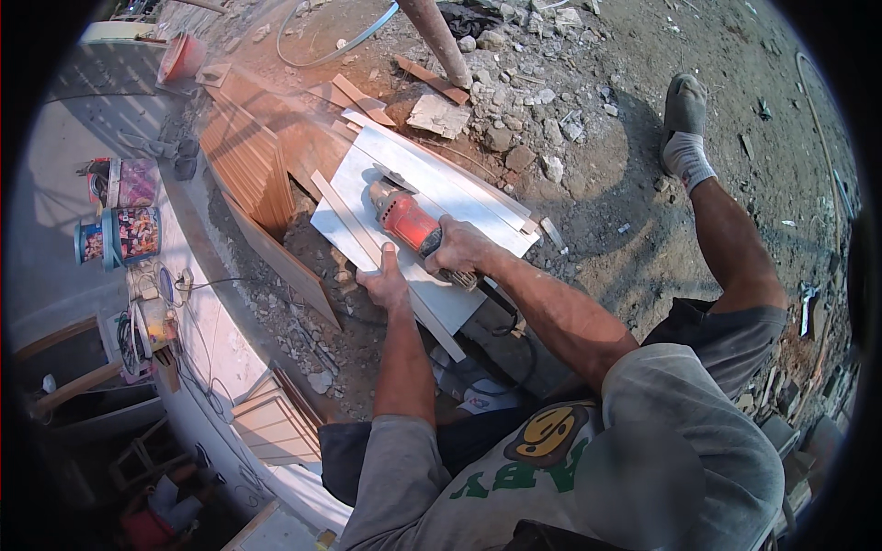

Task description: Measuring a ceramic tile and then cutting it to size using a hand-held angle grinder.

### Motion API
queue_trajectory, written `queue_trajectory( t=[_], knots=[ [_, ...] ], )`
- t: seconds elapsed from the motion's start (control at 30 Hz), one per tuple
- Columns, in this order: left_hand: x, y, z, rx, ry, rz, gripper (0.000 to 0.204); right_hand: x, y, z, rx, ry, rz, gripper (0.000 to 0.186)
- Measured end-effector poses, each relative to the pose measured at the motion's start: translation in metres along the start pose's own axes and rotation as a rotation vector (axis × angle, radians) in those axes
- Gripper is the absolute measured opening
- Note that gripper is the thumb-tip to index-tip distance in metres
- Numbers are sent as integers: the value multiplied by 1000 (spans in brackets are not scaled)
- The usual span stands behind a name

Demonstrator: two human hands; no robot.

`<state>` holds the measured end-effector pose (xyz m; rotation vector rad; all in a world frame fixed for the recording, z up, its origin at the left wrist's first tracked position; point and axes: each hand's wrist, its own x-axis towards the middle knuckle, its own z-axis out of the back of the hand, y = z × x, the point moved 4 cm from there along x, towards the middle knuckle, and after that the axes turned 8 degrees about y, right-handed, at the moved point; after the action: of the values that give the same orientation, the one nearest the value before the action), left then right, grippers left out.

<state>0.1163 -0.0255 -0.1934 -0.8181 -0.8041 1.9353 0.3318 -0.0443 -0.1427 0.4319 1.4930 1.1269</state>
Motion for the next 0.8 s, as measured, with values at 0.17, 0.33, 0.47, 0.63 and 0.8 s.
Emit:
queue_trajectory(
  t=[0.17,0.33,0.47,0.63,0.8],
  knots=[
    [5,4,-1,-18,-4,-42,90,-15,3,1,-27,11,-30,76],
    [-5,-8,1,86,-13,17,90,-27,-1,2,-55,26,-90,77],
    [-3,-7,2,22,-10,-44,89,-31,-3,0,-64,31,-98,76],
    [-5,-10,6,117,-34,-18,90,-38,-10,-2,-58,28,-86,76],
    [-3,-7,6,230,-65,53,93,-44,-10,-1,-82,39,-98,79]
  ],
)
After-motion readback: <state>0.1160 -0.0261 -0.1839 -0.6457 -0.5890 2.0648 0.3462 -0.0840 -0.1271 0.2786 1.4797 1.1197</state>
